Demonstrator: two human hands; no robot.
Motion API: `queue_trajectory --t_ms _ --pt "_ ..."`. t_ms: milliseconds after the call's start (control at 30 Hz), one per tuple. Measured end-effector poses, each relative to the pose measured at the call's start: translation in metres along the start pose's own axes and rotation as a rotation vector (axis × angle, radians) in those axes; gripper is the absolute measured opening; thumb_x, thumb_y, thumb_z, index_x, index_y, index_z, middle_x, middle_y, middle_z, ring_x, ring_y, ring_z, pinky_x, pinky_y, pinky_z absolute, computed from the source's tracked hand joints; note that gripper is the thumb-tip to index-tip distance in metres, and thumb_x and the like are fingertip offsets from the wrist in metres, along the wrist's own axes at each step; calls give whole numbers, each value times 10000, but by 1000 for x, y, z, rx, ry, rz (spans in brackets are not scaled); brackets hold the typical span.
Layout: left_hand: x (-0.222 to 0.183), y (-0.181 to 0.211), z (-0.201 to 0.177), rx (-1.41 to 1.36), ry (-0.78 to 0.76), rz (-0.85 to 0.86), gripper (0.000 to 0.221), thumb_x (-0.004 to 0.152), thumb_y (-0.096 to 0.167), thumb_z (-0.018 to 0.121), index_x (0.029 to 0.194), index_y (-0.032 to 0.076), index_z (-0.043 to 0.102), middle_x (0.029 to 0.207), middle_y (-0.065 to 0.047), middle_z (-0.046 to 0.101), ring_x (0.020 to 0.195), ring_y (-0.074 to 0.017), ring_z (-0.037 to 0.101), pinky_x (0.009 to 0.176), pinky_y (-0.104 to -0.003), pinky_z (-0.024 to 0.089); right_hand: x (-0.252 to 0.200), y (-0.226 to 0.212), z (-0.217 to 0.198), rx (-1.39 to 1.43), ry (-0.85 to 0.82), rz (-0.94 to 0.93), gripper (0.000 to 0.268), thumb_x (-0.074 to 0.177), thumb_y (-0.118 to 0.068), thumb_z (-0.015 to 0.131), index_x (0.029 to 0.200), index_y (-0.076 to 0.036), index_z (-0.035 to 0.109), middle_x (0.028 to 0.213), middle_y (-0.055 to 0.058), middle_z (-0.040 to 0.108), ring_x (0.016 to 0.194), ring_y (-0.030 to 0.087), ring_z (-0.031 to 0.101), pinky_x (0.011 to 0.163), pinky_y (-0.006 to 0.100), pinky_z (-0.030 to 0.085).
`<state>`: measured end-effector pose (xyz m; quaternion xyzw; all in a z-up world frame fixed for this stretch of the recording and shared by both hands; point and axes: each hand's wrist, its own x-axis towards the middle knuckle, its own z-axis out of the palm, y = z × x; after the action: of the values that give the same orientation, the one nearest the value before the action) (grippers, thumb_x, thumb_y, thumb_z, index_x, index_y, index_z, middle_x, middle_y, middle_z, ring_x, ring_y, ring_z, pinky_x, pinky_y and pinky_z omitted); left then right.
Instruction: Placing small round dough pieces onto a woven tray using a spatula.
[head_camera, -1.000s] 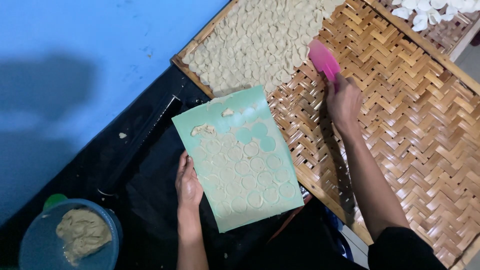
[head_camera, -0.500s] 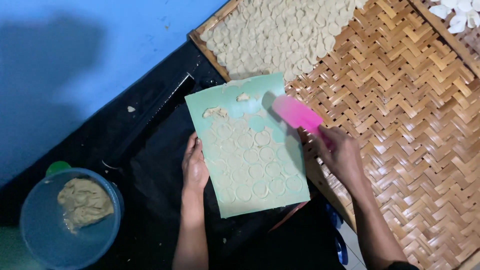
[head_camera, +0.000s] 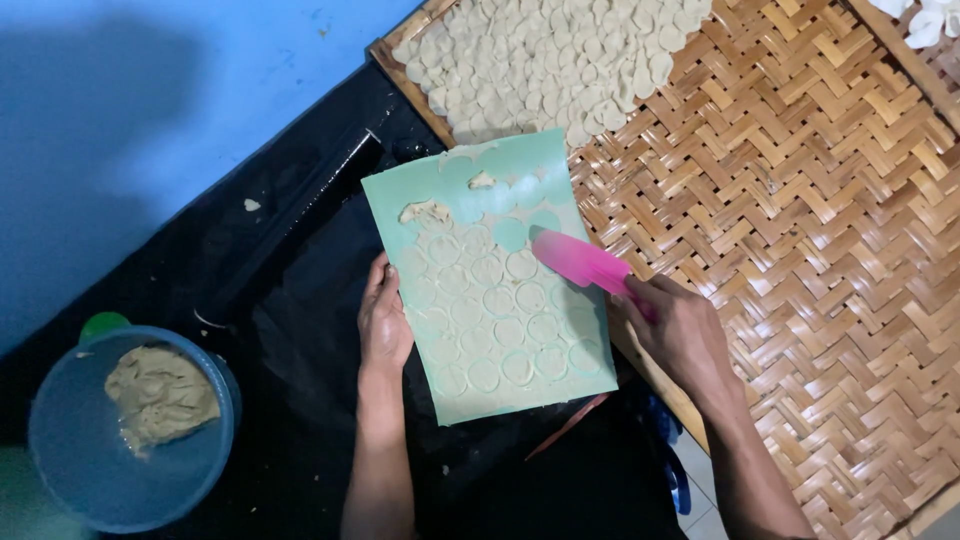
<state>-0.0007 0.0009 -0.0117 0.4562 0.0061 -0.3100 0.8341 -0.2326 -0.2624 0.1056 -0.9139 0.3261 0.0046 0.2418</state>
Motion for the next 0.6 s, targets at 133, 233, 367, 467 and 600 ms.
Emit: queue_trajectory --t_ms 133,233,367,467,600 --pt "-1 -1 -1 -9 0 -7 340 1102 160 431 1408 38 514 1380 -102 609 1284 -198 565 1113 -362 433 -1 1 5 10 58 -65 328 925 -330 702 1141 -94 775 896 121 729 706 330 703 650 427 546" --pt "1 -2 -2 8 -12 5 342 1108 158 430 1415 34 518 1385 -98 606 1288 -196 559 1118 -357 426 1 1 6 -4 77 -75 293 931 -315 697 1111 -100 779 930 117 736 718 336 704 650 430 546" --pt "1 -2 -2 -14 -4 5 336 1108 156 435 1410 36 519 1392 -96 602 1295 -195 558 1121 -360 427 5 -1 4 28 -40 -64 283 925 -286 682 1136 -125 781 894 112 733 693 317 704 643 427 548" --pt "-1 4 6 9 26 -23 344 1096 171 441 1406 45 519 1386 -103 602 1289 -201 562 1108 -370 437 8 2 11 68 -48 -64 295 915 -284 691 1133 -105 774 911 119 740 696 316 709 649 424 554" --pt "2 -3 -4 12 -4 4 357 1093 168 462 1422 38 510 1402 -102 590 1313 -198 544 1129 -362 420 16 13 21 184 -81 -71 306 898 -287 718 1123 -86 768 1015 127 759 723 288 739 667 398 573"
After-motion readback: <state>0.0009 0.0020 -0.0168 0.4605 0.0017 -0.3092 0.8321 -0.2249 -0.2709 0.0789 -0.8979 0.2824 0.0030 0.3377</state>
